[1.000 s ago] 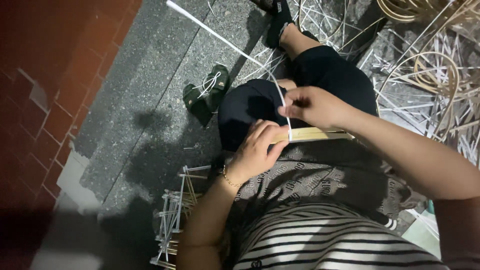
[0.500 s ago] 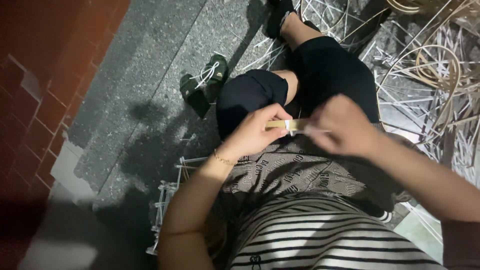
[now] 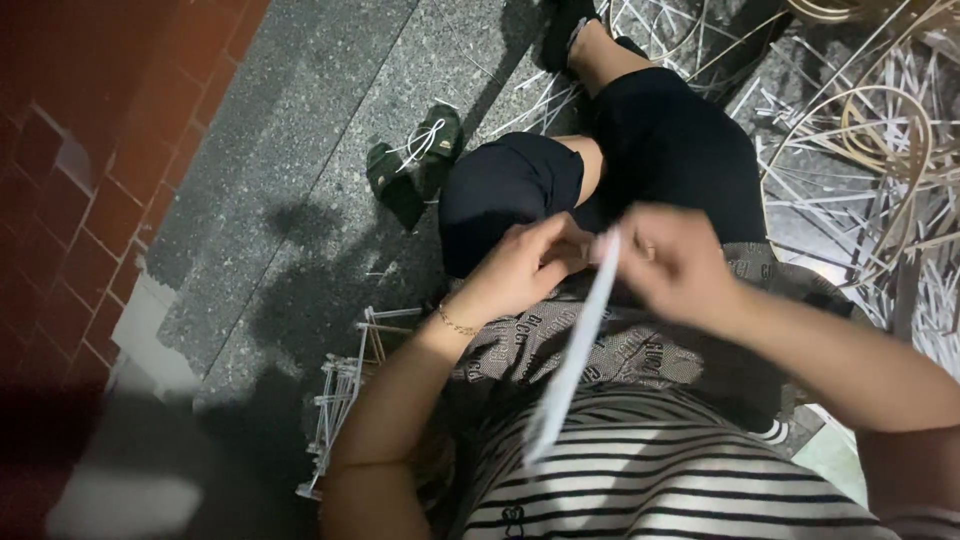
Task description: Assembling or wrapping a bamboo frame with plastic or rattan strips.
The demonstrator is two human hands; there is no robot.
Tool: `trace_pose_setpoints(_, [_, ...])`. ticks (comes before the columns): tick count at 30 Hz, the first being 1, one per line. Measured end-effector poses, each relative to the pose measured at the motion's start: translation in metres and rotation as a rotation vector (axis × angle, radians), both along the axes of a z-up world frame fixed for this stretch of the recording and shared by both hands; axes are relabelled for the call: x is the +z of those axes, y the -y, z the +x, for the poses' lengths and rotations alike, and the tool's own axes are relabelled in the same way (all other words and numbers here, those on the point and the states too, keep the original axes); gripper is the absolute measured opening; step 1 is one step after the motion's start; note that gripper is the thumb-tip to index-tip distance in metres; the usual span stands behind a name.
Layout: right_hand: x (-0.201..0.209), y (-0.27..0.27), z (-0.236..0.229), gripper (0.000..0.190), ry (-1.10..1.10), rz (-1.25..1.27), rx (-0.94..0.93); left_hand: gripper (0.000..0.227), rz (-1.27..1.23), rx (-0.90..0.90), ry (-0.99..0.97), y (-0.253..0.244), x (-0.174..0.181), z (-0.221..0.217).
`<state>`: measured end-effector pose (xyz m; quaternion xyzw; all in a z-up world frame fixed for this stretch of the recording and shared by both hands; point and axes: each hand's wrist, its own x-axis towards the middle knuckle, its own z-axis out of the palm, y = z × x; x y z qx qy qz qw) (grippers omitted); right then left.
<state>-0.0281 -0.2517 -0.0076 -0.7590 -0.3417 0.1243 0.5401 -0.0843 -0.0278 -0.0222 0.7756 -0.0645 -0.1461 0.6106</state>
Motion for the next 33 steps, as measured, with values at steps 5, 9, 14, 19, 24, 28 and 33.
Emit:
trace_pose_setpoints(5, [-0.039, -0.024, 0.064, 0.024, -0.483, -0.018, -0.012, 0.019, 0.282, -0.065, 0.333, 0.001, 0.005, -0.015])
trace_pose_setpoints(9, [-0.094, -0.026, 0.077, 0.031, -0.642, -0.162, 0.222, 0.035, 0.290, 0.006, 0.371, 0.004, 0.004, -0.020])
trace_pose_setpoints(14, [-0.072, -0.009, 0.074, 0.021, -0.625, -0.423, 0.304, 0.031, 0.244, -0.007, 0.399, 0.000, 0.006, -0.005])
trace_pose_setpoints(19, [-0.023, 0.033, 0.021, 0.023, 0.494, -0.286, -0.006, 0.025, 0.069, 0.012, 0.047, 0.001, 0.010, 0.012])
trace_pose_setpoints(24, [-0.005, 0.011, 0.002, 0.023, 0.718, -0.071, 0.331, 0.022, -0.056, -0.018, -0.042, 0.002, -0.002, 0.015])
trace_pose_setpoints(28, [-0.006, 0.010, -0.019, 0.011, 0.652, -0.085, 0.214, 0.023, -0.014, 0.000, -0.055, 0.003, 0.002, 0.009])
trace_pose_setpoints(33, [-0.010, -0.006, 0.024, 0.016, -0.217, -0.042, -0.087, 0.025, 0.160, -0.034, 0.192, 0.007, 0.011, -0.009])
